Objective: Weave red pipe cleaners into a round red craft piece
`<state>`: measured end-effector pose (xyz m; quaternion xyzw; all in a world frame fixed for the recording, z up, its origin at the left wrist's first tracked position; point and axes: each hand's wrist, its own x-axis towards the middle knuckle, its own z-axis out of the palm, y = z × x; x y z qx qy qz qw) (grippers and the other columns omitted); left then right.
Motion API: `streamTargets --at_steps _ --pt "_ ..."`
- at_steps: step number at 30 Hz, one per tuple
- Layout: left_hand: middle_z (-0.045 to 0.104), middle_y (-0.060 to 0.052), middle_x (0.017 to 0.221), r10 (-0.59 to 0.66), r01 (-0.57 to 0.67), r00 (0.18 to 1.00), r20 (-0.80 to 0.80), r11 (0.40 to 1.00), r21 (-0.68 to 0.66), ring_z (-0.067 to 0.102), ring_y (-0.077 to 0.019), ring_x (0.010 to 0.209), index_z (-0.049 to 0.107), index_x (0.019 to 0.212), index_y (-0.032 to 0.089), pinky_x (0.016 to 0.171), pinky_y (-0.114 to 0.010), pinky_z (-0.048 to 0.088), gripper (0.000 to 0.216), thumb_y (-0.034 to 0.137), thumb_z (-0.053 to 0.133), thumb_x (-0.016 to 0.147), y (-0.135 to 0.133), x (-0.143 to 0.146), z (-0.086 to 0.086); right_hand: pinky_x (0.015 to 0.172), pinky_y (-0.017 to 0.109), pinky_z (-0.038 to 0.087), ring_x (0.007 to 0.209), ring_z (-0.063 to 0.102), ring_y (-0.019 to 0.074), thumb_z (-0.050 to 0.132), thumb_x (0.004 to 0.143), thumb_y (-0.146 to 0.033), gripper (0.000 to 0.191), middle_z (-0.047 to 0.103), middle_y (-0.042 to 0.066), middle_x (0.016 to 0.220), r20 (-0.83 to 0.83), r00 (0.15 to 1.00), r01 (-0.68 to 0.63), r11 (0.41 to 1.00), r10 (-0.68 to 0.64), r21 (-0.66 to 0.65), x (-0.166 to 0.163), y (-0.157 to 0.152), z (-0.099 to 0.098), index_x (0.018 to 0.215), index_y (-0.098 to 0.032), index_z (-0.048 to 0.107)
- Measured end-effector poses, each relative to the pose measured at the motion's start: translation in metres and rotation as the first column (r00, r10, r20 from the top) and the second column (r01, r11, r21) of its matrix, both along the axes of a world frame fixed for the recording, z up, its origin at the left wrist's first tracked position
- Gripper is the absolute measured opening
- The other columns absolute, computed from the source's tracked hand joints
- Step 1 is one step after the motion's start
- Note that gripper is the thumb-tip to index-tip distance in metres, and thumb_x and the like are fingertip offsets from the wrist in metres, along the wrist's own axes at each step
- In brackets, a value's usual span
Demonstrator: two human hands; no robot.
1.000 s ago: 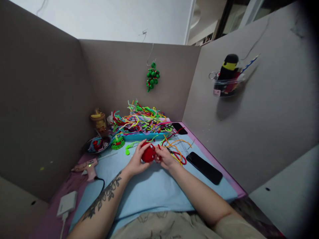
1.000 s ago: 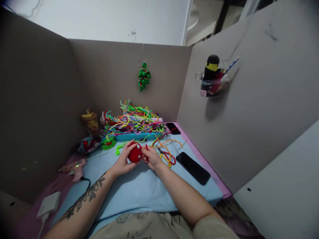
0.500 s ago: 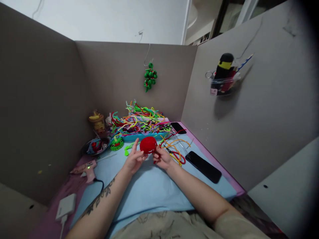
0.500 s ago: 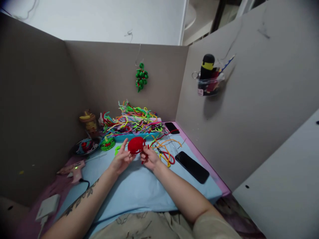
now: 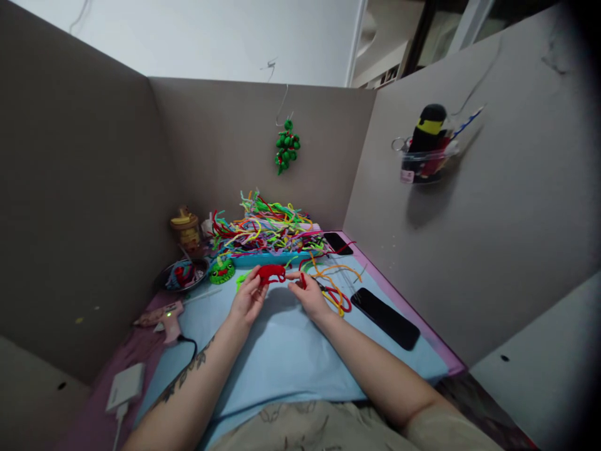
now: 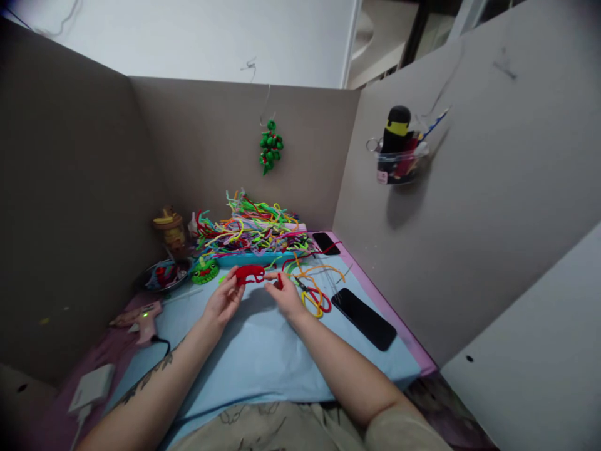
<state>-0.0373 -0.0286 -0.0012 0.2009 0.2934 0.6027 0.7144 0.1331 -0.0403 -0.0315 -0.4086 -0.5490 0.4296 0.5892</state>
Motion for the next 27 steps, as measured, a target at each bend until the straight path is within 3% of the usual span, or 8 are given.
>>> streamTargets --at_steps 3,6,19,24,27 --pt "0.069 -0.004 0.093 -0.050 0.050 0.999 -0.019 0.999 0.015 0.067 -0.0084 0.075 0.063 0.104 0.018 0.067 -0.015 0.055 0.032 0.003 0.058 0.077 -0.002 0.002 -0.003 0.075 0.028 0.041 0.082 0.052 0.0152 0.063 0.077 -0.029 0.016 0.055 0.002 0.092 0.174 0.982 0.046 0.984 -0.077 0.175 0.000 -0.002 0.001 0.090 -0.021 0.065" --pt "0.068 -0.002 0.096 -0.071 0.074 0.996 -0.061 0.996 0.049 0.067 -0.0084 0.076 0.061 0.104 0.019 0.067 -0.015 0.055 0.036 0.004 0.063 0.072 -0.003 0.005 -0.006 0.084 0.033 0.040 0.091 0.052 0.0189 0.062 0.077 -0.028 0.009 0.054 0.004 0.093 0.227 0.969 0.044 0.975 -0.094 0.218 -0.003 -0.004 0.002 0.082 -0.020 0.065" --pt "0.069 -0.004 0.097 -0.141 0.160 0.978 -0.157 0.980 0.121 0.068 -0.0122 0.079 0.061 0.106 0.018 0.071 -0.022 0.056 0.040 0.006 0.067 0.068 -0.013 0.007 0.000 0.074 0.030 0.040 0.076 0.050 0.0174 0.059 0.078 -0.030 0.016 0.051 0.001 0.077 0.222 0.955 0.150 0.967 -0.196 0.208 -0.001 -0.004 0.007 0.065 -0.020 0.057" --pt "0.069 -0.004 0.101 -0.113 0.138 0.980 -0.162 0.978 0.159 0.068 -0.0146 0.085 0.059 0.111 0.020 0.081 -0.029 0.054 0.047 0.009 0.070 0.066 -0.009 0.003 -0.002 0.070 0.029 0.040 0.078 0.049 0.0182 0.058 0.078 -0.035 0.019 0.055 0.004 0.092 0.205 0.954 0.186 0.967 -0.220 0.173 -0.001 -0.006 0.008 0.090 -0.021 0.059" --pt "0.068 -0.005 0.103 -0.063 0.092 0.983 -0.170 0.981 0.169 0.067 -0.0151 0.087 0.059 0.110 0.020 0.078 -0.028 0.054 0.049 0.008 0.071 0.064 -0.006 0.000 -0.002 0.068 0.029 0.038 0.072 0.047 0.0171 0.049 0.085 -0.035 0.017 0.054 0.002 0.082 0.203 0.960 0.164 0.974 -0.194 0.156 -0.001 -0.013 0.011 0.095 -0.023 0.056"
